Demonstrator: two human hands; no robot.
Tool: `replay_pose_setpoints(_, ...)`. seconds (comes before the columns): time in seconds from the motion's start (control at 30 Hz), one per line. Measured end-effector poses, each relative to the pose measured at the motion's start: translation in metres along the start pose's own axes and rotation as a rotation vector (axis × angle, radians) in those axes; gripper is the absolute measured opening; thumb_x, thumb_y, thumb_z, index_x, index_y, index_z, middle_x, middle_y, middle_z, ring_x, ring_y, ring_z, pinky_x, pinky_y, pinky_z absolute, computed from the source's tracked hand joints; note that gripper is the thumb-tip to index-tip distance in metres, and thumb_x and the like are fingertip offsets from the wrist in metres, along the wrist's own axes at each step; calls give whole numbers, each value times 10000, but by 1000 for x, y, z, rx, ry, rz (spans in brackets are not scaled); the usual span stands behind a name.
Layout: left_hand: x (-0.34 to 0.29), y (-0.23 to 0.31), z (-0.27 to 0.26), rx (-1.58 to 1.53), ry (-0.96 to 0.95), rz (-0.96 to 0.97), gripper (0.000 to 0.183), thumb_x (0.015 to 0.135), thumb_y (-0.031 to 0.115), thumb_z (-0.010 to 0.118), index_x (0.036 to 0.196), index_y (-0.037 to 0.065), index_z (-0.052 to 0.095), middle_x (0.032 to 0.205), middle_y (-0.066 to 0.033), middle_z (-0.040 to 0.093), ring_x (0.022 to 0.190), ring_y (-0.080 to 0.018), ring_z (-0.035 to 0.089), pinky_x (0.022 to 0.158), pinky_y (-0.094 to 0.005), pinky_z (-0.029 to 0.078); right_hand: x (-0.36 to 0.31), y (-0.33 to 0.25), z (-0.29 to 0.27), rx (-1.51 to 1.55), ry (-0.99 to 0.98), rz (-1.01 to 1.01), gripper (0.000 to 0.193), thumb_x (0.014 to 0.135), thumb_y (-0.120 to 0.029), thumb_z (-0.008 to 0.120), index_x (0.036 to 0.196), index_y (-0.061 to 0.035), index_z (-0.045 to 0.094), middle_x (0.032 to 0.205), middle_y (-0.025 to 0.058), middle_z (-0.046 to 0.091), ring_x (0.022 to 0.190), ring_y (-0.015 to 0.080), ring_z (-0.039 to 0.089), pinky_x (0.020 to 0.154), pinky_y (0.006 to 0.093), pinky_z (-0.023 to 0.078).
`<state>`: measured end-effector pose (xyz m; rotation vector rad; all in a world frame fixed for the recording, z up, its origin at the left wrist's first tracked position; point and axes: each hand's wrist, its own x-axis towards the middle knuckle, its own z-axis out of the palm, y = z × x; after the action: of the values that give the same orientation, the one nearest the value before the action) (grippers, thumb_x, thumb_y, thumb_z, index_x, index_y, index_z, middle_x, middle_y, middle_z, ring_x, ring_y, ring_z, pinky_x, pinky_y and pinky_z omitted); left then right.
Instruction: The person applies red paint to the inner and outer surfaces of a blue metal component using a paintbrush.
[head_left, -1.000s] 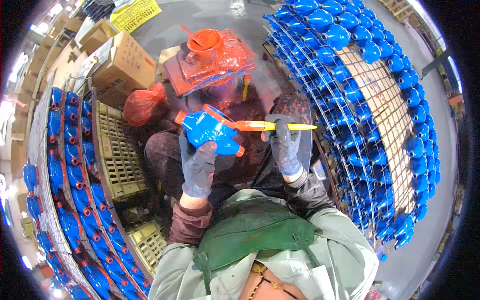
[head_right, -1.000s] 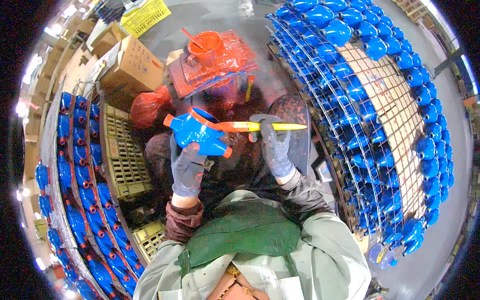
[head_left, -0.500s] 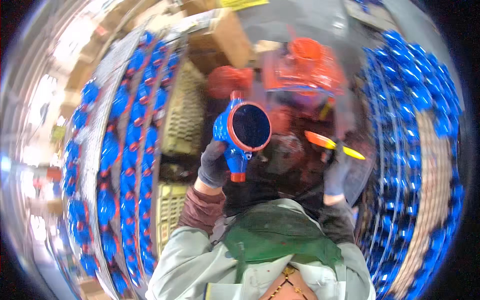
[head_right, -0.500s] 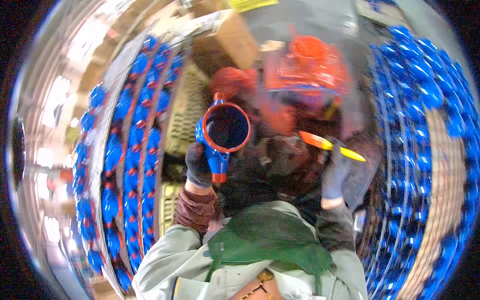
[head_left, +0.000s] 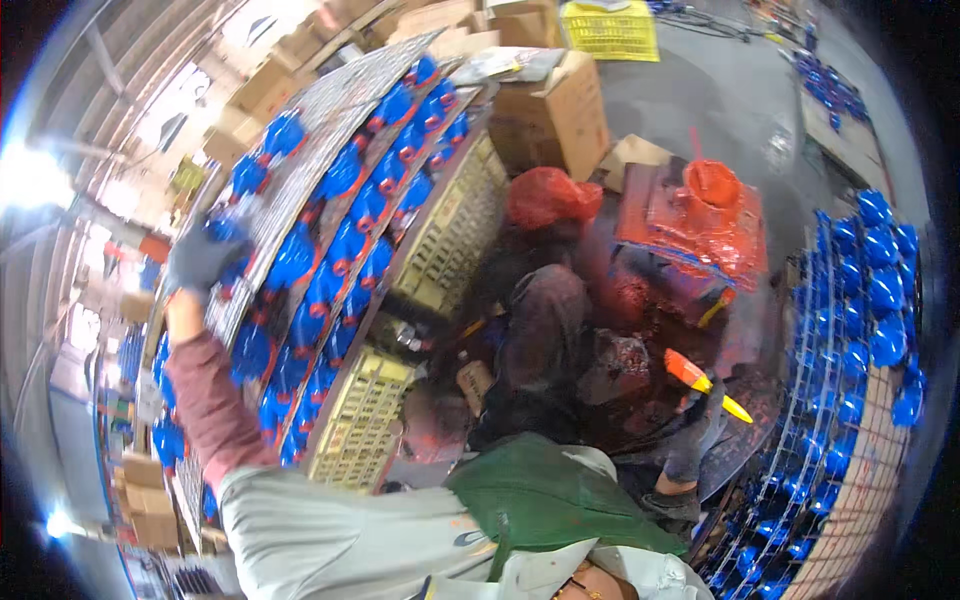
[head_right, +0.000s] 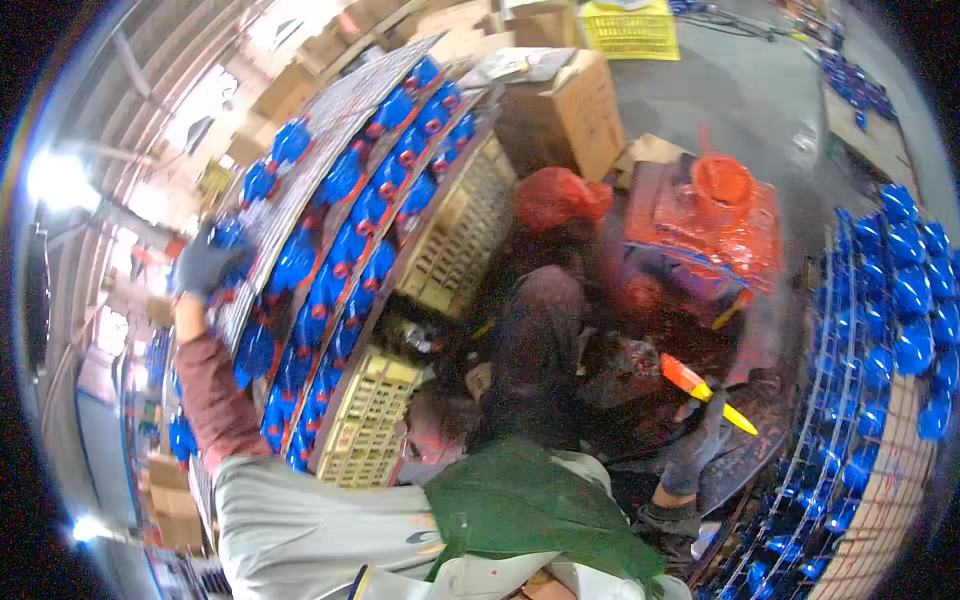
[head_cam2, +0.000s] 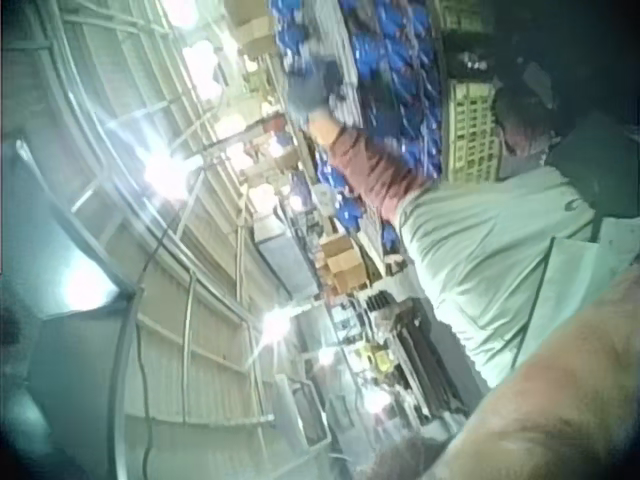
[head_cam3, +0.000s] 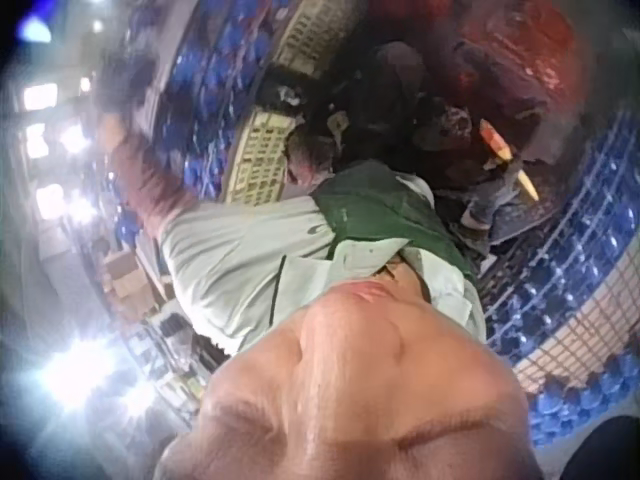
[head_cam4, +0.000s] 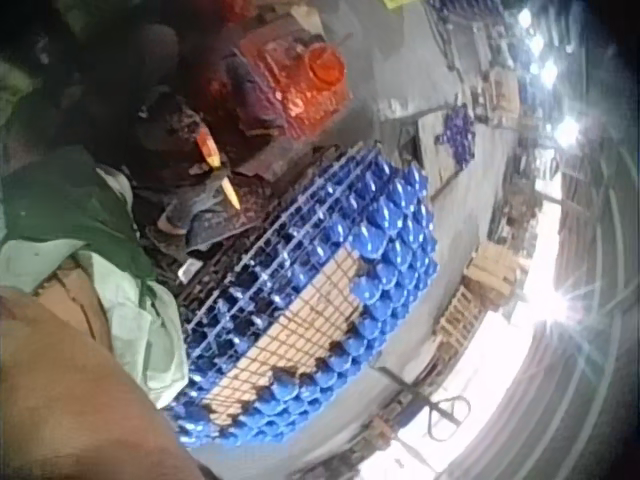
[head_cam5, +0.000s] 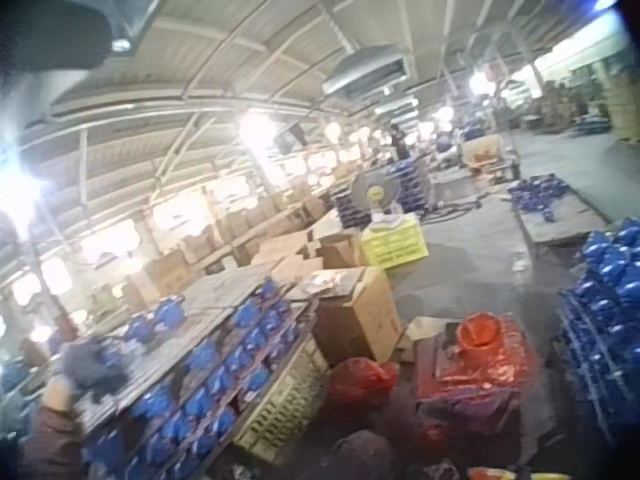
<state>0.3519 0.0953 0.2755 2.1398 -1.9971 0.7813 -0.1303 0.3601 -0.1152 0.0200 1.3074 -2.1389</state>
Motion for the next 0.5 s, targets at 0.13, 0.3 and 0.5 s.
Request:
replay_pose_setpoints(0.13,14,-130,11,245,-240,-167,791,626,502,731,1238,33,550,1103,-284,632,1053,-408,614,885,-449,501,13,16,3,-63,-140,12,272,978,-264,542,1017,-17,648,709,-10,571,530,52,479,464,195,386)
replay_pose_setpoints(0.3,11,-114,53,332,-273,-186,644,687,436,693,1169,24,577,1075,-276,639,1031,-400,621,858,-455,508,5,12,18,-103,-183,-13,227,955,-195,567,1066,-10,636,665,0,551,511,74,494,469,209,393)
replay_pose_setpoints(0.5,-14,84,46,-83,352,636,540,794,238,672,1288,57,552,1099,-237,622,1070,-400,566,918,-436,459,-10,8,20,-127,-250,-131,257,952,-190,573,1133,-16,625,679,-1,571,518,76,499,468,223,393)
